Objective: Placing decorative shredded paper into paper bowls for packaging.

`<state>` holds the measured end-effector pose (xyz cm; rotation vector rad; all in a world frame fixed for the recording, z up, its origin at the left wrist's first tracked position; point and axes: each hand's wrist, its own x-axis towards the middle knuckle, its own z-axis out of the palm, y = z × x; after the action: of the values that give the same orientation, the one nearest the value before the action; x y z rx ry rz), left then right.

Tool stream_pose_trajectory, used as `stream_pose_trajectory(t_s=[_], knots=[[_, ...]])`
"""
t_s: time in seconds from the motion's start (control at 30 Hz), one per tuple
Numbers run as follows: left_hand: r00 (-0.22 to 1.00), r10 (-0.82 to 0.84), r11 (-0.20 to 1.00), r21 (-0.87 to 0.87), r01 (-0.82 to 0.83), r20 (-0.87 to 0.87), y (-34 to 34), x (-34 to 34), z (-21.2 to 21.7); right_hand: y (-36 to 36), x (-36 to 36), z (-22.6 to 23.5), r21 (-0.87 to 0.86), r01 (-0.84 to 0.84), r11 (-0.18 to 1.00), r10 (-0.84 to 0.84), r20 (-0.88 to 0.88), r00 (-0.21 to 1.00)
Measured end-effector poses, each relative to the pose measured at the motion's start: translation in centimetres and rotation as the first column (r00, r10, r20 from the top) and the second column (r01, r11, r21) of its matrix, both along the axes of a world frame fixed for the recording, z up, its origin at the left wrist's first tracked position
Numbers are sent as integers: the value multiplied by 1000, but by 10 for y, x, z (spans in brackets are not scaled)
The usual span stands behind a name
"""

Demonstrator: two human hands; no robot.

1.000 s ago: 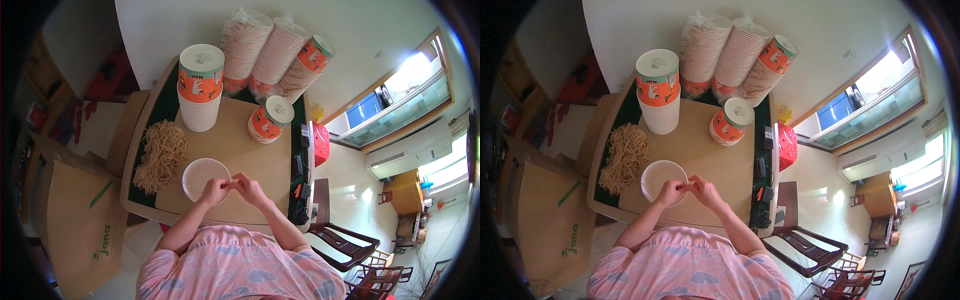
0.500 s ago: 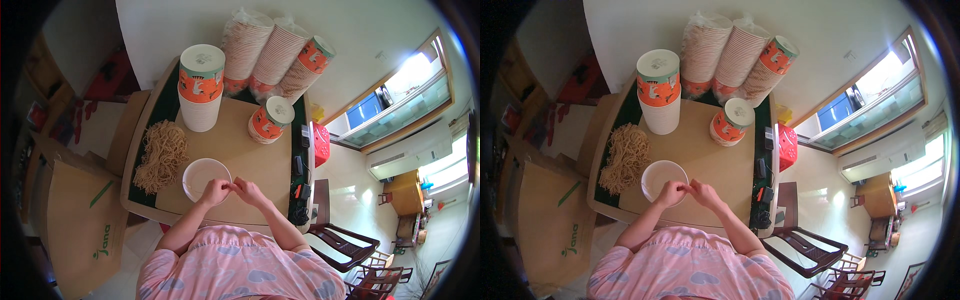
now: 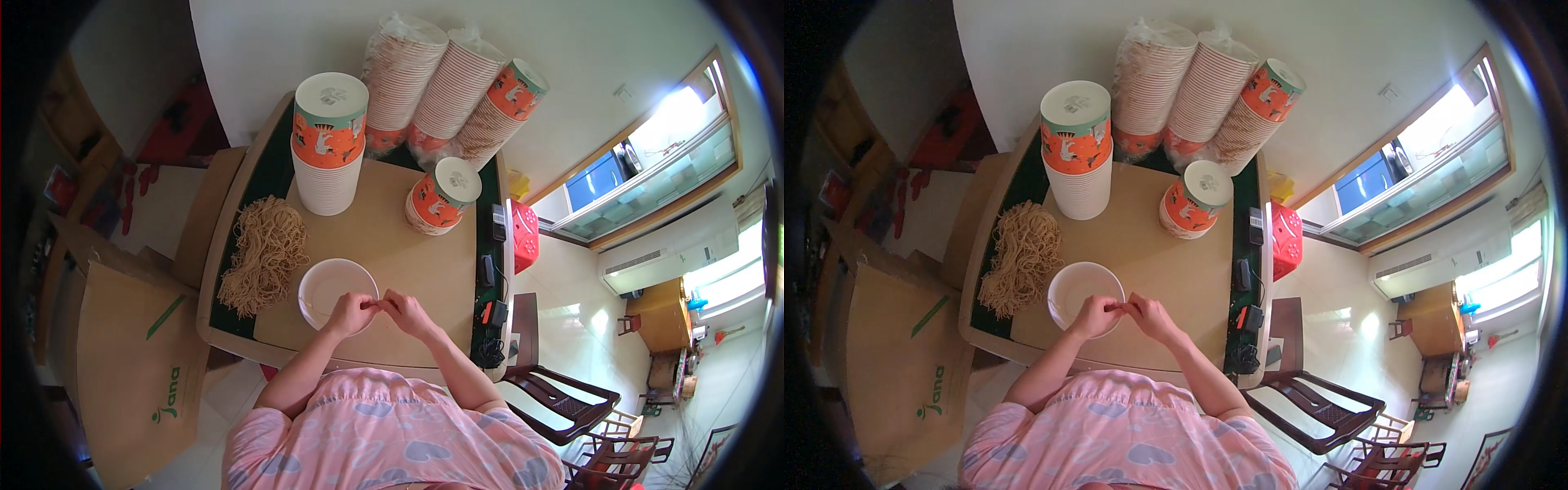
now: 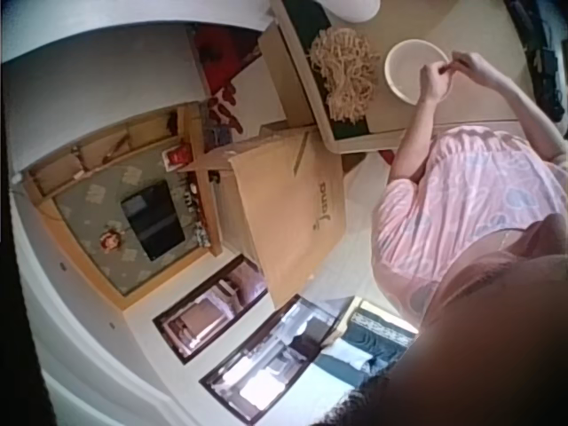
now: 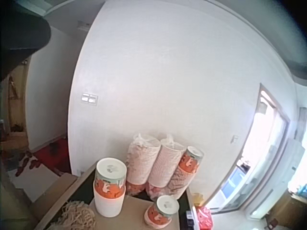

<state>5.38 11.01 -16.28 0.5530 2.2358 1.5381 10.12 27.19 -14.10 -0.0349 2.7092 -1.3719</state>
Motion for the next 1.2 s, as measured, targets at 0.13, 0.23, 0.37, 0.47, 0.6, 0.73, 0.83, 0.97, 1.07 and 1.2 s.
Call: stream_pose_trajectory(t_s=[0.13,0.23,0.37,0.47,0.6,0.73,0.83,0.97,1.07,1.2], knots=[[1000,-3,1000,4,3,1,0,0,-2,2,1,-4,-29,-6,1000,6,-7,1000],[999,-12,999,-31,13,36,0,0,-2,1,2,-1,-57,9,998,-8,20,1000],[999,-13,999,-31,14,32,0,0,-5,1,3,1,-110,42,993,-33,84,996],[1000,-13,1000,-18,14,25,1,0,-6,2,4,-1,-137,54,989,-42,92,995],[1000,-15,1000,-19,16,25,2,0,-5,3,5,1,-169,70,983,-51,113,992],[999,-36,999,-32,37,39,1,-1,-4,5,5,1,-166,50,985,-31,115,993],[997,-12,1000,4,12,75,2,1,-3,6,7,-5,-149,31,988,-14,117,993],[997,-7,1000,14,6,75,2,1,-3,5,7,-3,-188,44,981,-12,167,986],[996,-15,1000,8,14,83,2,0,-3,7,7,-5,-238,51,970,-5,190,982],[998,10,1000,29,-12,63,1,-1,-11,9,7,-9,-262,62,963,-14,182,983]])
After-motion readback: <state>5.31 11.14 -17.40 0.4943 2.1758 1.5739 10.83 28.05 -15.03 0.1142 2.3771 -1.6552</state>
